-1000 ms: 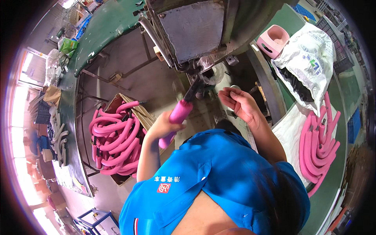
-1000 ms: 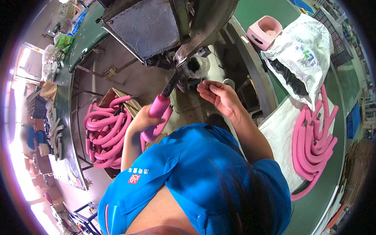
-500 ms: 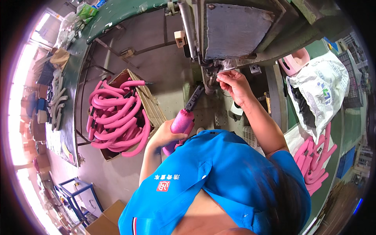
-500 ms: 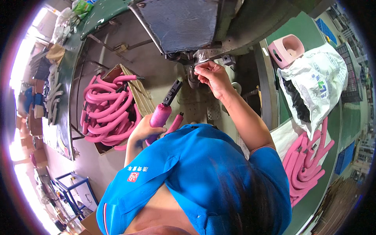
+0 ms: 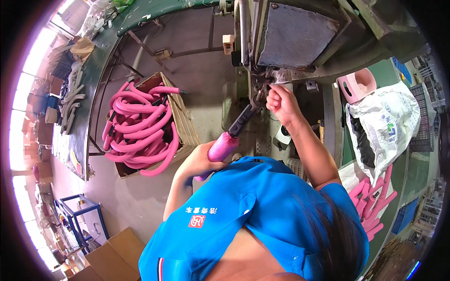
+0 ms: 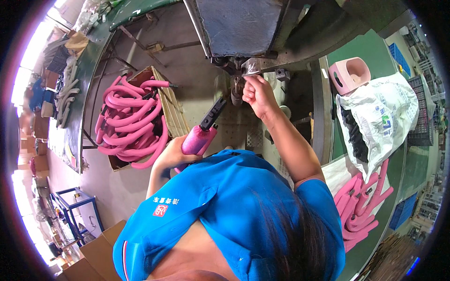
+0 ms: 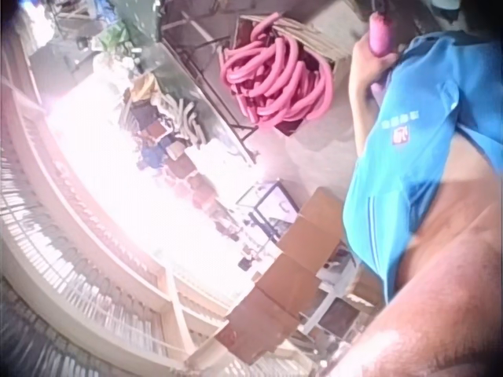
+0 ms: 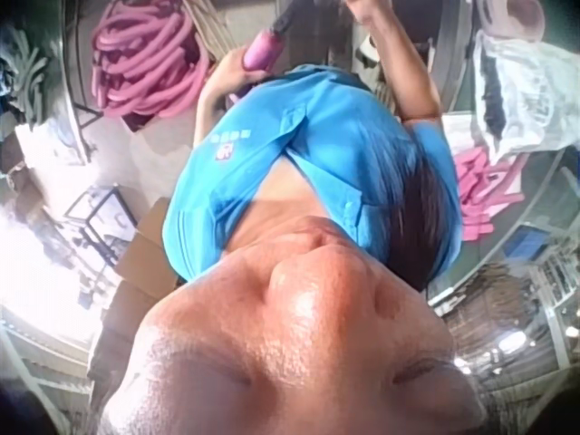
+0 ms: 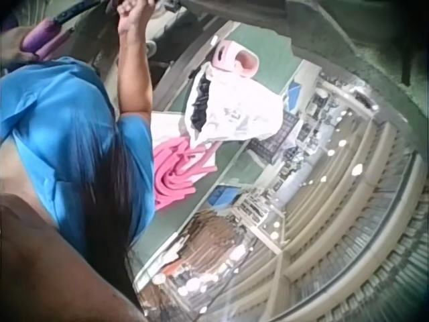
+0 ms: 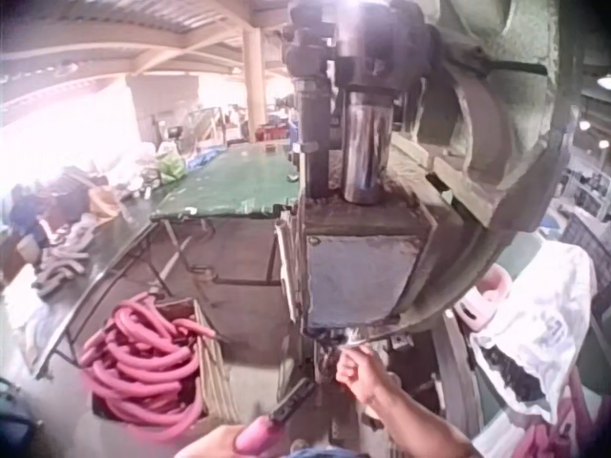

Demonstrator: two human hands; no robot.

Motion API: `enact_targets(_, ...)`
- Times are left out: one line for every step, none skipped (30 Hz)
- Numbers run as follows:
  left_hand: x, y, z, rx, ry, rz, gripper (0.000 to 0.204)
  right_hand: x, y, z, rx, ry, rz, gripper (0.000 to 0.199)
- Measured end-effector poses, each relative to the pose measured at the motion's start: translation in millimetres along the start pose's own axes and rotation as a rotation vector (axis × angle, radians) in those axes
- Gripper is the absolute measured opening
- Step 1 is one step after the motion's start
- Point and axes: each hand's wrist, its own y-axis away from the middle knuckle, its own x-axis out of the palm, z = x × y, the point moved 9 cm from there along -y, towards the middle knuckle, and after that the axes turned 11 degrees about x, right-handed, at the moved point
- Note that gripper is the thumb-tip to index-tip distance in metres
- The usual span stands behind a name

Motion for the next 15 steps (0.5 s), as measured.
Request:
enact_targets(3,1,-4,-0.010,-0.004,0.016,0.046,-4,4,-2,0.016,-0.010,0.006,0.021)
enact_targets(5,1,-6,-0.020,-0.007,0.033,0.046,-6,11,-2,0.009,0.018,0.033,0.022)
enact_targets(10,0,-8,0.013,-0.006,0.067,0.047,-6,17,-6,0.054,0.087,0.044,0.023)
enact_targets(15,-2,-9,0.042,-0.003,0.101,0.047,1,29,-7,0.103,0.153,0.054,0.026)
enact_targets(20,-4,-9,0.071,0.003,0.139,0.048,17,45,-9,0.140,0.279,0.093,0.029)
enact_targets(23,-4,-11,0.023,-0.063,0.174,0.048,31,59,-14,0.185,0.402,0.140,0.033)
enact_targets(25,-9,-18,-0.020,-0.134,0.224,0.049,37,66,-14,0.122,0.639,0.178,0.039)
enact_targets(30,-10,-20,-0.062,-0.206,0.275,0.049,55,74,-6,-0.099,0.956,0.269,0.039)
enact_targets(27,-12,-23,-0.007,-0.211,0.187,0.051,50,73,-8,-0.152,1.018,0.223,0.040)
enact_targets(18,-16,-30,0.149,-0.257,0.044,0.046,48,72,-7,-0.215,1.079,0.177,0.041)
enact_targets(11,-16,-31,0.197,-0.366,-0.096,0.042,48,75,-8,-0.227,1.107,0.171,0.044)
enact_targets(4,-14,-36,0.247,-0.474,-0.237,0.038,50,78,-8,-0.238,1.135,0.167,0.046)
enact_targets(2,-14,-41,0.321,-0.514,-0.287,0.032,54,80,-6,-0.249,1.173,0.165,0.048)
enact_targets(3,-13,-47,0.366,-0.545,-0.285,0.032,56,85,-8,-0.142,1.272,0.125,0.050)
enact_targets(4,-10,-53,0.409,-0.576,-0.284,0.032,55,89,-9,-0.093,1.285,0.117,0.051)
